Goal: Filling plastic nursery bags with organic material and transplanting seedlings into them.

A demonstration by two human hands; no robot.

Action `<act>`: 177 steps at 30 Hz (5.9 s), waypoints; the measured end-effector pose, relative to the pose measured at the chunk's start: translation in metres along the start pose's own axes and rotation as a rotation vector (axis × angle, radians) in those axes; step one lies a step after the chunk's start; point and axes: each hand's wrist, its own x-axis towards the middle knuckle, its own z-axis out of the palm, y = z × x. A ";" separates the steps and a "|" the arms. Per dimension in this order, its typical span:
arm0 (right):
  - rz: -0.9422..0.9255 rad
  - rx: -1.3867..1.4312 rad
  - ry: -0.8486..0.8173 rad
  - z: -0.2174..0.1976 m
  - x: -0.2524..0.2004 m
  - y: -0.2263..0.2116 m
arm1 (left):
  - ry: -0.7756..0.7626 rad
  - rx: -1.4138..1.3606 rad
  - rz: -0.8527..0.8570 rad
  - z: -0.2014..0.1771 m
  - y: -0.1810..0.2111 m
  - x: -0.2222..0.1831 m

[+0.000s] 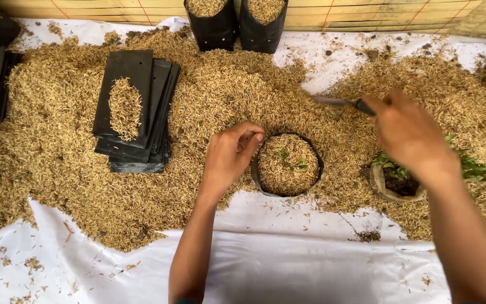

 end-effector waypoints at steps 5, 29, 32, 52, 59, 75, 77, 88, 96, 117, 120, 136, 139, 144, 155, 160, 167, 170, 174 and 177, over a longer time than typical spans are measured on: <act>-0.008 0.017 0.013 0.070 -0.005 -0.007 | -0.023 -0.073 -0.024 -0.003 0.000 -0.002; -0.216 0.672 0.128 0.123 -0.055 -0.023 | -0.344 -0.339 -0.120 -0.024 0.023 -0.038; -0.174 0.691 0.064 0.137 -0.054 -0.035 | -0.474 -0.284 -0.221 -0.019 0.031 -0.048; -0.329 0.877 0.416 0.159 -0.056 -0.040 | 0.005 -0.307 -0.022 0.061 0.003 -0.063; -0.456 1.034 0.503 0.103 -0.040 -0.046 | 0.153 -0.389 0.143 0.057 0.029 -0.007; -0.358 1.105 1.153 0.097 0.104 -0.048 | 0.107 -0.223 0.231 0.089 -0.001 0.085; -0.345 1.101 1.179 0.096 0.122 -0.052 | 0.189 -0.202 0.255 0.095 0.000 0.067; 0.063 1.156 1.103 0.103 0.270 -0.052 | -0.009 0.382 0.713 0.167 -0.092 -0.064; 0.100 1.027 1.040 0.104 0.339 -0.032 | -0.235 0.394 0.676 0.160 -0.068 -0.063; 0.046 1.116 0.854 0.160 0.405 -0.043 | -0.324 0.394 0.587 0.161 -0.062 -0.063; 0.227 1.165 0.684 0.147 0.391 -0.045 | -0.363 0.372 0.564 0.163 -0.063 -0.064; 0.232 1.054 0.578 0.139 0.373 -0.047 | -0.334 0.373 0.580 0.164 -0.062 -0.064; 0.323 0.987 0.322 0.112 0.343 -0.050 | -0.275 0.363 0.597 0.163 -0.060 -0.062; 0.039 0.450 -0.049 0.064 0.248 -0.054 | -0.231 0.325 0.583 0.157 -0.058 -0.060; -0.069 0.470 0.260 0.073 0.037 -0.019 | 0.040 0.337 0.661 0.084 -0.056 -0.023; -0.081 0.488 0.379 0.110 0.027 0.002 | 0.218 0.131 0.326 -0.040 -0.038 -0.007; -0.034 0.475 0.379 0.101 0.017 0.008 | 0.617 0.668 0.062 -0.150 -0.110 -0.036; 0.078 0.470 0.242 0.083 0.013 0.000 | 0.606 0.794 -0.109 -0.161 -0.121 -0.044; 0.235 0.475 0.041 0.079 0.014 -0.007 | 0.489 0.678 -0.351 -0.169 -0.125 -0.044; 0.146 0.465 0.158 0.094 0.022 0.000 | 0.555 0.660 -0.354 -0.168 -0.123 -0.041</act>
